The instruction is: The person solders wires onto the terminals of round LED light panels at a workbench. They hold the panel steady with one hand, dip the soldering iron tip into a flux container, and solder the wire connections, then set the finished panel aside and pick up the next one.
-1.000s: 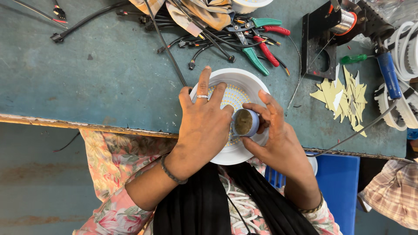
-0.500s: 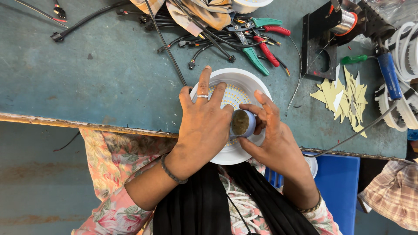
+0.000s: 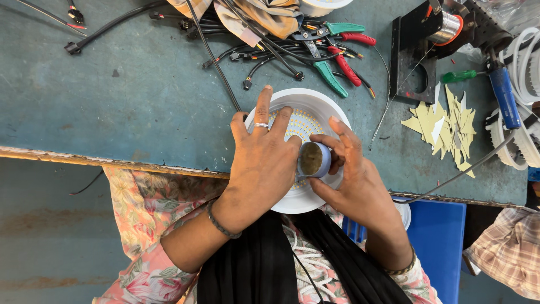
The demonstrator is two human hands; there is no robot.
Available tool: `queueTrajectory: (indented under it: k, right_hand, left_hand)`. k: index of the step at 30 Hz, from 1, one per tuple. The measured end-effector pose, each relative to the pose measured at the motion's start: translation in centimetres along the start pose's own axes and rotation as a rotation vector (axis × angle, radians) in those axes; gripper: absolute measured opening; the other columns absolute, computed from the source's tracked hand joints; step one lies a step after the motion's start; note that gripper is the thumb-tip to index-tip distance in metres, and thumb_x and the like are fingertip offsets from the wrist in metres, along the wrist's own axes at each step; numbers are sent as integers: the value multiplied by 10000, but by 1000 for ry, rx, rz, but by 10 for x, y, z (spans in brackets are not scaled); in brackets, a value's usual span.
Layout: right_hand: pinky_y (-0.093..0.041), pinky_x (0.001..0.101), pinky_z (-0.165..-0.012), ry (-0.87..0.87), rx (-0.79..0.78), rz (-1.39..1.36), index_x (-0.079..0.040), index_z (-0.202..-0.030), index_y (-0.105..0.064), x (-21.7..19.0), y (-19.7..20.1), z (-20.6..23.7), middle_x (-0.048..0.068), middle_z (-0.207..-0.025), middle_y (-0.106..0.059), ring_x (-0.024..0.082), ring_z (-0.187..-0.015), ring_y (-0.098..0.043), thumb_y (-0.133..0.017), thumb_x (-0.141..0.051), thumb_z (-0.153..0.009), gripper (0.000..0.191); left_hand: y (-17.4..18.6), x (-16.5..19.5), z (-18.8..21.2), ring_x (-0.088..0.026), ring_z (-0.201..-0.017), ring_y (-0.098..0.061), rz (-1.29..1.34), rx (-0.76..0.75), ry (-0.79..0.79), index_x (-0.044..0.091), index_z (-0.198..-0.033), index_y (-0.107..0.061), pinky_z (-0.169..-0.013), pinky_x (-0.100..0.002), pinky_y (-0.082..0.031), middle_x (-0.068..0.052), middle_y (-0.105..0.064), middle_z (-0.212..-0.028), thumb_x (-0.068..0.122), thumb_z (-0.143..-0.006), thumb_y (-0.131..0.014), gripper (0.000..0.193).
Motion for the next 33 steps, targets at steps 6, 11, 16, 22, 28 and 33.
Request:
queueTrajectory:
  k: [6,11,16,22,28,33]
  right_hand:
    - [-579,352,-816,42,22,28,-79,-1569,-151,4,3,2,192,-1345,-677,289,-1002,-736,-820,-18,-769,1044]
    - [-587,333,-855,74,87,46,-90,-1549,-130,14,27,17,184,-1372,-662,244,-1041,-736,-835,-15,-781,1045]
    - [-599,339,-904,29,212,-154,-159,-1582,-84,45,61,48,235,-1434,-606,236,-1126,-705,-805,85,-801,1090]
    - [-556,348,-1050,-18,422,-312,-195,-1614,-43,121,100,104,258,-1458,-577,236,-1209,-650,-765,160,-846,1112]
    - [-519,339,-1138,-77,585,-269,-135,-1661,-21,224,127,147,235,-1422,-639,223,-1253,-657,-801,121,-923,1104]
    - [-502,359,-1166,-107,659,-179,-92,-1652,-110,283,132,161,218,-1433,-632,237,-1282,-618,-849,77,-935,1044]
  left_hand:
    - [-7,0,0,-465,-1453,-299,-3,5,0,108,-861,-783,-975,-679,-306,-202,-590,-1380,165,-760,-694,146]
    - [-10,9,-4,-461,-1441,-311,-9,0,4,112,-853,-785,-970,-689,-305,-203,-596,-1369,174,-770,-695,137]
    - [-16,28,-12,-458,-1435,-319,-17,-5,13,120,-805,-783,-941,-676,-308,-198,-602,-1361,210,-772,-728,110]
    - [-33,63,-23,-438,-1437,-320,-65,11,8,151,-812,-790,-944,-659,-296,-150,-615,-1354,266,-733,-780,140]
    - [-57,97,-33,-413,-1455,-295,-87,-30,26,181,-786,-788,-940,-633,-292,-96,-601,-1376,265,-749,-784,92]
    - [-70,118,-37,-429,-1447,-260,-67,-92,27,187,-767,-792,-949,-646,-262,-90,-585,-1370,281,-750,-795,96]
Point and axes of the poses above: each hand's wrist, its own z-axis away from the middle knuckle, its own y-axis out of the back of the hand, x = y × z, the point moved 5 cm from there along -z, towards the middle knuckle
